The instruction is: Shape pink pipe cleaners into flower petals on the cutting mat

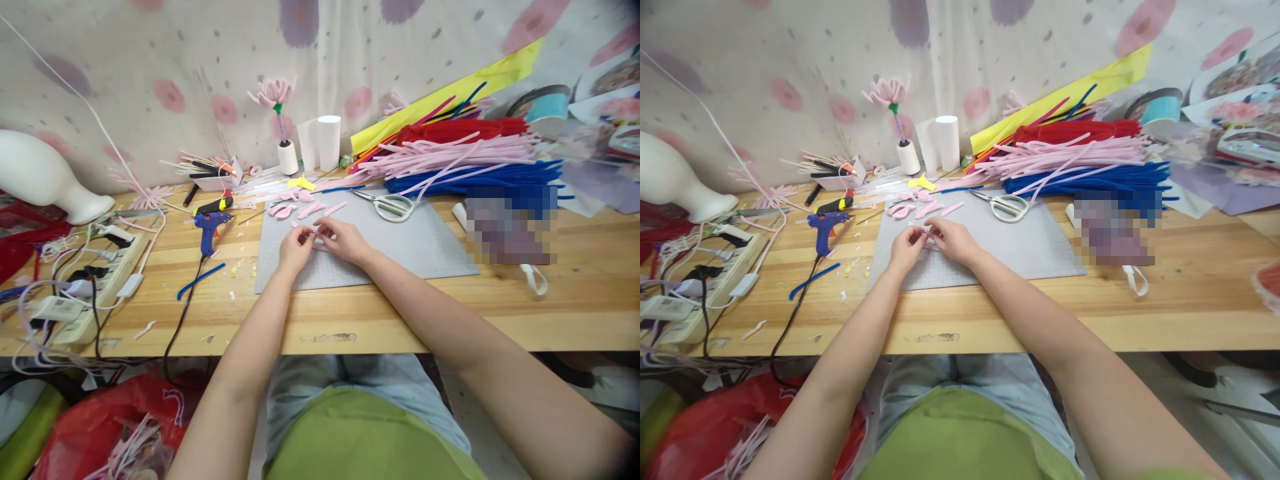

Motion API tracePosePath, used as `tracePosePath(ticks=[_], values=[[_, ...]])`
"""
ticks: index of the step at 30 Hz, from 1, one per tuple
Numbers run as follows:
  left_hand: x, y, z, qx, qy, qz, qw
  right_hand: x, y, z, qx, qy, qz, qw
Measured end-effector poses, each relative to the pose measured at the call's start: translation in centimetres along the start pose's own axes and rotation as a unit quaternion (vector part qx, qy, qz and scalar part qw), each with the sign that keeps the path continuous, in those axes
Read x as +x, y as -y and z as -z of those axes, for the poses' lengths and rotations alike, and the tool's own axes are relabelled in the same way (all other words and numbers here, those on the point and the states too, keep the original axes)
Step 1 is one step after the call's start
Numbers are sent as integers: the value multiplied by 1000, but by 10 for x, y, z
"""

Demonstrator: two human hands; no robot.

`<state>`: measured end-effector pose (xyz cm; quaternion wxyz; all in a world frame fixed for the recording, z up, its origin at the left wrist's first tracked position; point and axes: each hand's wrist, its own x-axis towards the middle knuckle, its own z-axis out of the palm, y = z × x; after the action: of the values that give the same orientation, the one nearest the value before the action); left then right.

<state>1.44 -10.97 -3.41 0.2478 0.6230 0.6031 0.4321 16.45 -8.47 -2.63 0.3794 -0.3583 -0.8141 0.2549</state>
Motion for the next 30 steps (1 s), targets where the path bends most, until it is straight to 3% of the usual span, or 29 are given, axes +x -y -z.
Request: tracePosePath(ticks=[6, 11, 13, 18, 27, 30], values=[[1, 4, 3, -54, -43, -12, 998, 5, -12, 7, 124, -30, -79, 989], [1, 1, 1, -90, -65, -43, 993, 9, -12, 7, 294, -14, -151, 944], [2, 2, -2, -134, -40, -33, 990, 11, -7, 8, 343, -23, -159, 926], [3, -1, -2, -175, 93, 21, 980, 12, 2, 12, 387, -4, -147, 910], [0, -14, 4, -172, 61, 102, 978, 14, 3, 11, 383, -11, -152, 911], [-1, -17, 7, -218, 102, 126, 962, 17, 3, 9, 385, -51, -143, 910]])
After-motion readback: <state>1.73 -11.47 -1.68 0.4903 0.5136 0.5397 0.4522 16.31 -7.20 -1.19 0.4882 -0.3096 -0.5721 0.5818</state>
